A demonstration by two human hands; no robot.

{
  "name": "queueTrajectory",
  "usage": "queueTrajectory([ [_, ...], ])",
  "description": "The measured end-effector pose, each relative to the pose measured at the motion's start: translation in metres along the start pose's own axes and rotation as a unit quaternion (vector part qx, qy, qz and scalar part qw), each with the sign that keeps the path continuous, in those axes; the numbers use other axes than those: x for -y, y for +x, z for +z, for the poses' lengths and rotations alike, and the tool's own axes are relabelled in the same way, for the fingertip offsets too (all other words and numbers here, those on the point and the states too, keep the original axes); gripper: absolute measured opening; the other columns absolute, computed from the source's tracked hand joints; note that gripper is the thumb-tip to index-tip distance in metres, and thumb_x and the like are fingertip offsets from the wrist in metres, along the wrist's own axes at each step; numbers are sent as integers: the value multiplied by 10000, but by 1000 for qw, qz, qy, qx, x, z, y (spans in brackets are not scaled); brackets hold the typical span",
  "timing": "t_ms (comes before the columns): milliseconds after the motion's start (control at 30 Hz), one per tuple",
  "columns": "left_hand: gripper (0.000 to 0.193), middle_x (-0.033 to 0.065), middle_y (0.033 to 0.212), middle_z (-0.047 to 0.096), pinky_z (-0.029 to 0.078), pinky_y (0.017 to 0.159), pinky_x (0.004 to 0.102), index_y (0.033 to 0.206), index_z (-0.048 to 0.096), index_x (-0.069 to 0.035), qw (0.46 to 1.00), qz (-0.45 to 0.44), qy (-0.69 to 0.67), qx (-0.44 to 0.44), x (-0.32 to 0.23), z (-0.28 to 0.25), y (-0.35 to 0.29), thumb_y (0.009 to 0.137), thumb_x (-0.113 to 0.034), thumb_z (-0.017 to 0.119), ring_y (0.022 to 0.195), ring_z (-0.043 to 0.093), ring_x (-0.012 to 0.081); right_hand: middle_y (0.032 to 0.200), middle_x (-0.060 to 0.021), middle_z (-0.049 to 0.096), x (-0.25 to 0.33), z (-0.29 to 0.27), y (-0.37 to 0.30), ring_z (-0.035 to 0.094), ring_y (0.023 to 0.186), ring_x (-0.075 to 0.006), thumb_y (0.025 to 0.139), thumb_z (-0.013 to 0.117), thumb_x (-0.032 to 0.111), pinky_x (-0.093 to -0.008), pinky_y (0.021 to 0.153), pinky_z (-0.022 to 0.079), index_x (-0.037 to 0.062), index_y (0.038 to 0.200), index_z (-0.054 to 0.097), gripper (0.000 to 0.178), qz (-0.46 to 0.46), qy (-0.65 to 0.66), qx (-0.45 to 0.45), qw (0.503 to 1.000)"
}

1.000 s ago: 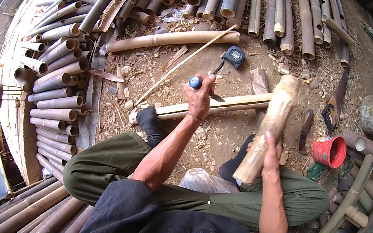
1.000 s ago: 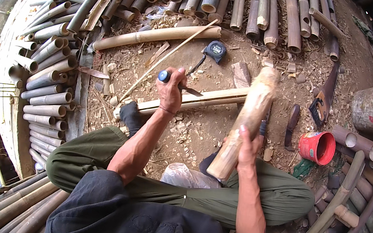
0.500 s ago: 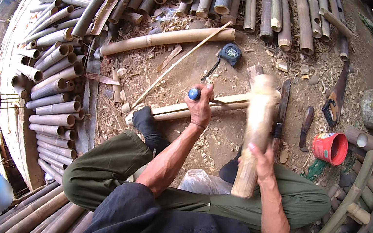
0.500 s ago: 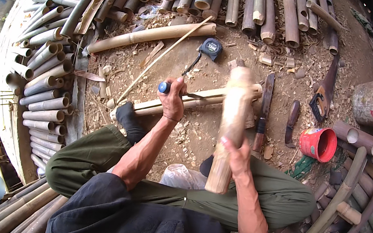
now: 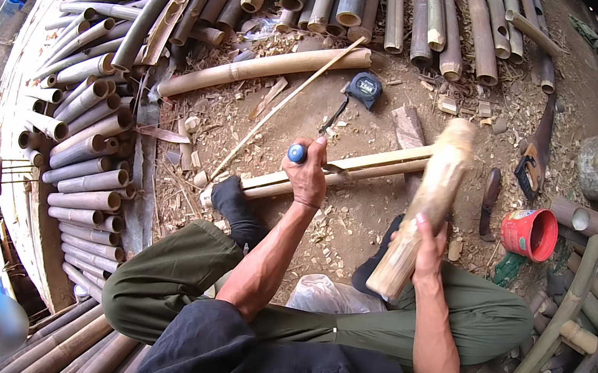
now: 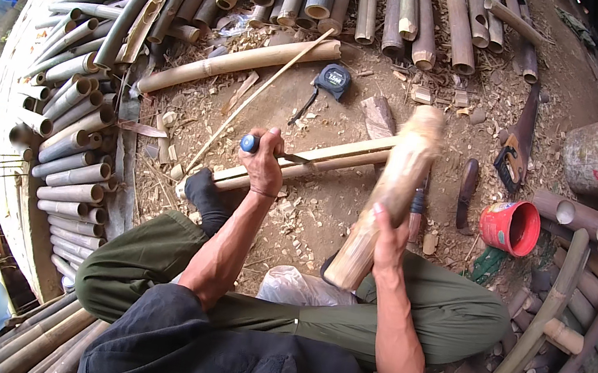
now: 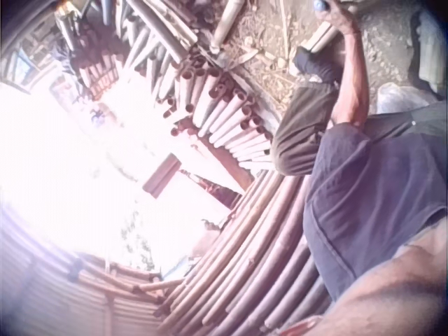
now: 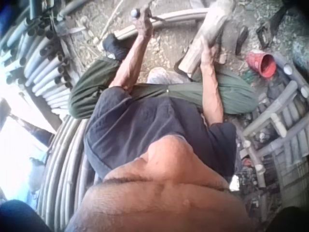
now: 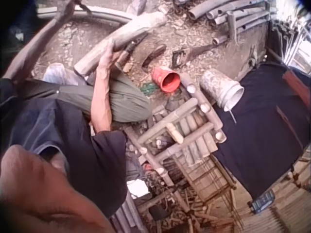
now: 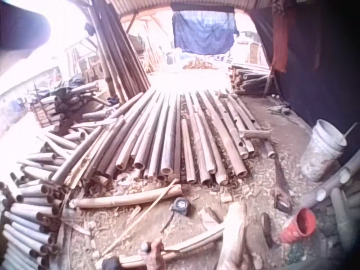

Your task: The person sits on the ground and uses a hand saw to cut a bamboo pole in half lengthwise. They then use a wooden mallet and a metal chisel to split the bamboo halves into thinner strips. Finally, they use a knife to shave and smooth the edges of the bamboo strips.

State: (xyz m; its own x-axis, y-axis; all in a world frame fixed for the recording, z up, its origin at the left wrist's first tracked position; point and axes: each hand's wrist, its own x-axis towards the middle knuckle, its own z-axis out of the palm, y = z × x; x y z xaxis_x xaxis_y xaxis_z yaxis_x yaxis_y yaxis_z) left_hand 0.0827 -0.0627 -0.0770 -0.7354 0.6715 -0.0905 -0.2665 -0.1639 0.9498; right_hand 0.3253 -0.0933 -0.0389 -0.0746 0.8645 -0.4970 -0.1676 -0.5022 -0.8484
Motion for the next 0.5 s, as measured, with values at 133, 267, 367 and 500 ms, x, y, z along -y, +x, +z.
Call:
queueTrajectory([
  [133,280,-17,611,494,374,556,255,672,519,-64,999,-10,11,33,19,3,-14,871,-172,685,584,449,82,875,-130,611,10,-15,10,650,758,-216,894,531,559,-369,660,574,-44,1069,548,627,14,138,-99,985],
  [267,291,-18,639,494,387,580,264,680,518,-51,993,31,94,69,40,7,-16,865,-186,698,617,453,91,1020,-156,598,-35,0,-9,640,857,-246,839,668,454,-372,755,556,-60,1195,504,646,9,65,-70,995],
  [367,253,-34,649,470,386,558,274,715,570,-37,953,119,260,96,52,1,-12,869,-185,707,631,432,86,1130,-168,591,-46,-4,-28,603,1039,-252,756,786,396,-358,897,500,-75,1316,437,811,83,-207,197,955],
  [500,254,-33,597,458,383,544,260,686,551,-41,969,83,232,13,6,2,22,869,-154,686,570,425,80,1258,-247,552,1,-12,-12,567,1154,-327,737,795,399,-412,959,492,-91,1431,285,991,59,-209,121,969],
])
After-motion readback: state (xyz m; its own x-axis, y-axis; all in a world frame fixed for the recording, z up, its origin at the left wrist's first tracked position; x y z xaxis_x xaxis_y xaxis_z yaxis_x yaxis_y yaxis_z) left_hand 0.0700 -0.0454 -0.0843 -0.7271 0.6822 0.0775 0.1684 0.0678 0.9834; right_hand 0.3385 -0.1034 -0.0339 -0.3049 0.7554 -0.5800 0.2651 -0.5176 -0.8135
